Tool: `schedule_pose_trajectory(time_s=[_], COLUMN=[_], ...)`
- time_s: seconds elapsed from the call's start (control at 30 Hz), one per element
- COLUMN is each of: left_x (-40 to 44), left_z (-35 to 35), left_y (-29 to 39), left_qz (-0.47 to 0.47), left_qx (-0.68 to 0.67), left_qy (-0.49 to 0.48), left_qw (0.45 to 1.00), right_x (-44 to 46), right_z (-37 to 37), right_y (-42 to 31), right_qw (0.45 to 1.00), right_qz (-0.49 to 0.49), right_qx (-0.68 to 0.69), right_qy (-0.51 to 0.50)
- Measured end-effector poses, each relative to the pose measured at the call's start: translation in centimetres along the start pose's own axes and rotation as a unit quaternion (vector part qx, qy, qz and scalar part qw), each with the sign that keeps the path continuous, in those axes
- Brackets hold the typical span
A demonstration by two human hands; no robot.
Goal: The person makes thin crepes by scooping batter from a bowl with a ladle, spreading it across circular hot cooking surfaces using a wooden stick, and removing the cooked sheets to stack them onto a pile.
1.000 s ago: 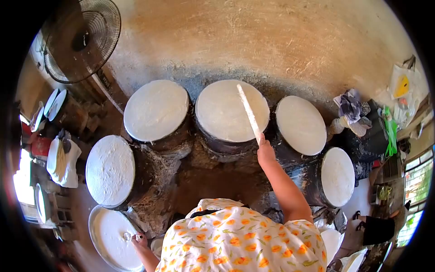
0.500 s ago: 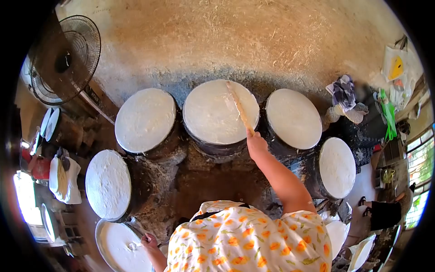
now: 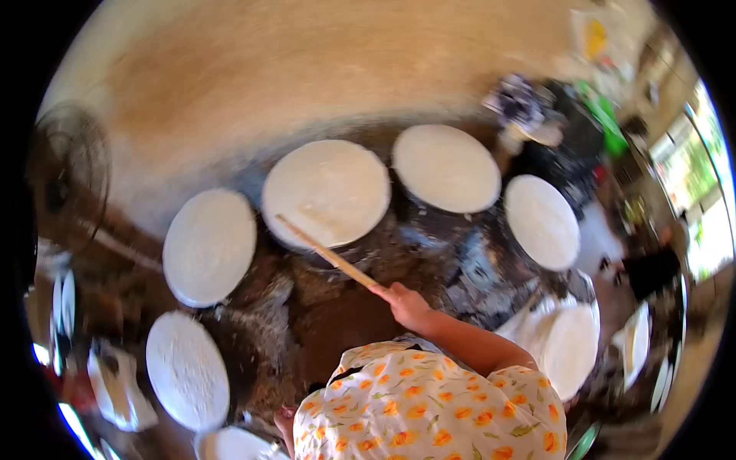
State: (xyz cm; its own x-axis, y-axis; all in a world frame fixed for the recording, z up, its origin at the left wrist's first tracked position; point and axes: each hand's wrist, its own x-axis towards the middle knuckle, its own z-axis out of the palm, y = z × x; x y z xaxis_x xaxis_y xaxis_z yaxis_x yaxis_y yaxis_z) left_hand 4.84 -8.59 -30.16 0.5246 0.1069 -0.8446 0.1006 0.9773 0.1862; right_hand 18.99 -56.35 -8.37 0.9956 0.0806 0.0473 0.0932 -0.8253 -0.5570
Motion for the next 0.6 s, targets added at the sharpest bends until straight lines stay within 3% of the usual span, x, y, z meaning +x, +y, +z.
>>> schedule_pose_trajectory(time_s=[0.03,0.07,0.1,0.17,0.3,0.33,0.43,0.53,0.6], left_x=[2.6,2.7,5.6,7.1,8.4,11.4,15.8,14.5,6.1], left_z=[-1.3,0.4,0.0,3.2,10.7,10.2,12.4,16.4,21.0], left_y=[0.8,0.5,0.9,0.0,-1.7,-1.3,-2.5,-6.7,-11.9], left_qz=[-0.066,-0.033,-0.014,-0.062,-0.106,0.063,0.044,0.07,-0.104], left_qx=[0.032,0.212,0.313,0.262,0.245,0.465,0.486,0.501,0.357], left_qy=[-0.075,-0.109,-0.079,0.013,0.033,-0.108,-0.216,-0.214,-0.128], left_qw=[0.994,0.971,0.946,0.963,0.963,0.877,0.846,0.836,0.919], right_x=[-1.0,-2.1,-3.4,-6.1,-12.0,-13.2,-16.5,-19.5,-21.3], right_z=[-0.2,-0.2,-0.4,-0.8,-1.6,-2.1,-3.4,-4.3,-5.1], right_y=[-0.3,-0.2,0.1,0.6,2.2,2.4,3.3,5.4,6.7], right_qw=[1.0,0.999,0.998,0.993,0.973,0.969,0.953,0.938,0.92], right_qz=[0.007,0.009,0.034,0.078,0.189,0.201,0.263,0.297,0.328], right_qx=[0.01,-0.001,-0.005,-0.006,-0.033,-0.032,-0.015,0.031,0.072], right_qy=[0.009,0.031,0.048,0.085,0.127,0.138,0.148,0.176,0.203])
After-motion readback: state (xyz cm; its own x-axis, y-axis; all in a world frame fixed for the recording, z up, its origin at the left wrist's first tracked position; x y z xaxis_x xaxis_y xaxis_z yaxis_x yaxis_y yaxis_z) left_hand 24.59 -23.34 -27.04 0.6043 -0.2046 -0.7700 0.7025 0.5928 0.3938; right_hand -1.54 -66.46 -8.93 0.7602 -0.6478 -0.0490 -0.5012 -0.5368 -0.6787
